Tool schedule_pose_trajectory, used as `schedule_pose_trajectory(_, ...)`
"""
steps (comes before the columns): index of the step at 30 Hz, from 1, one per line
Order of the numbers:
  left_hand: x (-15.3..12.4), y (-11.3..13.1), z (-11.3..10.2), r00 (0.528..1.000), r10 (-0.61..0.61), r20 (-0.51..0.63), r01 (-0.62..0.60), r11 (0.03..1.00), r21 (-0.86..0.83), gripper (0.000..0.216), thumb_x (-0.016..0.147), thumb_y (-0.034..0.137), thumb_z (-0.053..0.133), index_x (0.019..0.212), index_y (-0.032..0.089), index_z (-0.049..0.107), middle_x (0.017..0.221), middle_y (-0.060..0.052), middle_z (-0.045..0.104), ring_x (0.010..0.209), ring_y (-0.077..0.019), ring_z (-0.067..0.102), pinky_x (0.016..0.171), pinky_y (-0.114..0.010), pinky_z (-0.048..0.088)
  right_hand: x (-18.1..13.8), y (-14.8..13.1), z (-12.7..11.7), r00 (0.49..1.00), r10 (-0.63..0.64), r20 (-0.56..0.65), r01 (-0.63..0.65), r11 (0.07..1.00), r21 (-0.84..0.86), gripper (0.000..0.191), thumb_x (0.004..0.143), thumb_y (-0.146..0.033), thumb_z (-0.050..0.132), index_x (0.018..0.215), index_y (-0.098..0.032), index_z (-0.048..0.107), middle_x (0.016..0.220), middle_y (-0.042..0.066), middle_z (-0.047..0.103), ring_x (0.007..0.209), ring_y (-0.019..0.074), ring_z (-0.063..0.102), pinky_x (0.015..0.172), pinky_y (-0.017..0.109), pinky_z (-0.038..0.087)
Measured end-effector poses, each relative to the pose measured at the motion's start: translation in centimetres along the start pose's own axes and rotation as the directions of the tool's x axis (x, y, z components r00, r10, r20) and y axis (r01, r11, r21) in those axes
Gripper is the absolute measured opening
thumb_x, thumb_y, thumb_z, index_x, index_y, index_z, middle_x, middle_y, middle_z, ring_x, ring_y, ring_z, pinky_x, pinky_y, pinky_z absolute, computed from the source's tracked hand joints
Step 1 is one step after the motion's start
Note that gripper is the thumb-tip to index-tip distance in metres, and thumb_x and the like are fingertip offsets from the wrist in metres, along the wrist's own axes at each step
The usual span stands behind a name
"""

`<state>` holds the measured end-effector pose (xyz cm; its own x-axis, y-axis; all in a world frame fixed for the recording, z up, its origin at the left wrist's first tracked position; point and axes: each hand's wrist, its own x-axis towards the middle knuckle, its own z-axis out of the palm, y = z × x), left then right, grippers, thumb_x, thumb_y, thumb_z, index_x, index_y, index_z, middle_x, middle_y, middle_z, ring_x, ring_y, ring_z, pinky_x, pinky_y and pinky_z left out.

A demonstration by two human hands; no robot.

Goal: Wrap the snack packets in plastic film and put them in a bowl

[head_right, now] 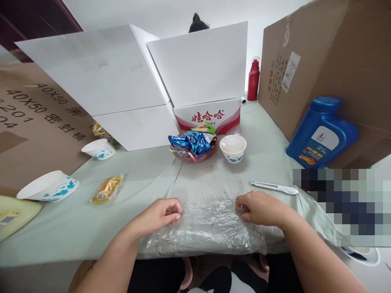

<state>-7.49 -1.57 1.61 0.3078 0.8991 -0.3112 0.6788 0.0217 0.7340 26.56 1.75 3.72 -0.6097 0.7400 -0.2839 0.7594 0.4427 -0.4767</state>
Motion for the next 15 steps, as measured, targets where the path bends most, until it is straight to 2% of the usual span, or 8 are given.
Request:
schedule_pose_trajectory(2,0.0,-0.1,0.1,1.0,-0.006,-0.005,0.006,1.0,0.019,0.013,0.074,0.025,0.057,0.086,0.02,0.059,0.074,0.002,0.064,0.067,-0.0141,0.059,0.062,-0.024,0.044,-0.2,-0.2,0.1,1.0,0.006,0.001,-0.006,0.998,-0.064,0.026,0.067,-0.01,0.058,0.087,-0.023,0.068,0.074,0.0,0.069,0.066,0.0162,0.06,0.056,0.024,0.034)
schedule_pose_trajectory(5,-0.2,0.0,0.2,0.999,-0.032,-0.012,0.033,0.997,0.064,0.023,0.074,0.025,0.058,0.096,0.021,0.06,0.075,0.003,0.065,0.068,-0.0143,0.059,0.063,-0.024,0.043,-0.4,-0.4,0.2,1.0,0.022,0.013,-0.021,0.998,-0.062,0.029,0.065,-0.011,0.061,0.092,-0.023,0.065,0.074,-0.001,0.07,0.067,0.0173,0.06,0.056,0.025,0.033)
schedule_pose_trajectory(9,-0.5,0.3,-0.1,0.994,-0.054,-0.09,0.071,0.977,0.199,0.029,0.072,0.026,0.061,0.101,0.024,0.06,0.075,0.004,0.064,0.066,-0.0147,0.059,0.06,-0.024,0.041,0.0,-0.2,0.5,0.999,0.031,-0.04,-0.034,0.995,-0.098,0.011,0.078,-0.019,0.057,0.087,-0.021,0.064,0.075,0.002,0.069,0.07,0.019,0.062,0.057,0.027,0.034)
schedule_pose_trajectory(12,-0.7,0.3,-0.5,0.983,-0.044,-0.18,0.089,0.965,0.247,0.026,0.075,0.025,0.057,0.101,0.024,0.059,0.074,0.004,0.064,0.065,-0.0149,0.059,0.061,-0.025,0.041,0.5,-0.2,1.0,0.996,0.014,-0.083,-0.029,0.983,-0.179,0.015,0.087,-0.017,0.048,0.083,-0.021,0.063,0.075,0.003,0.069,0.07,0.0196,0.063,0.058,0.027,0.033)
schedule_pose_trajectory(15,-0.8,0.2,-0.8,0.982,-0.073,-0.174,0.123,0.947,0.297,0.02,0.078,0.024,0.055,0.097,0.023,0.059,0.073,0.004,0.063,0.065,-0.0153,0.06,0.061,-0.025,0.042,1.0,-0.4,1.3,0.994,0.039,-0.106,-0.063,0.97,-0.235,0.019,0.091,-0.018,0.044,0.084,-0.02,0.062,0.076,0.005,0.07,0.07,0.0207,0.065,0.057,0.028,0.031)
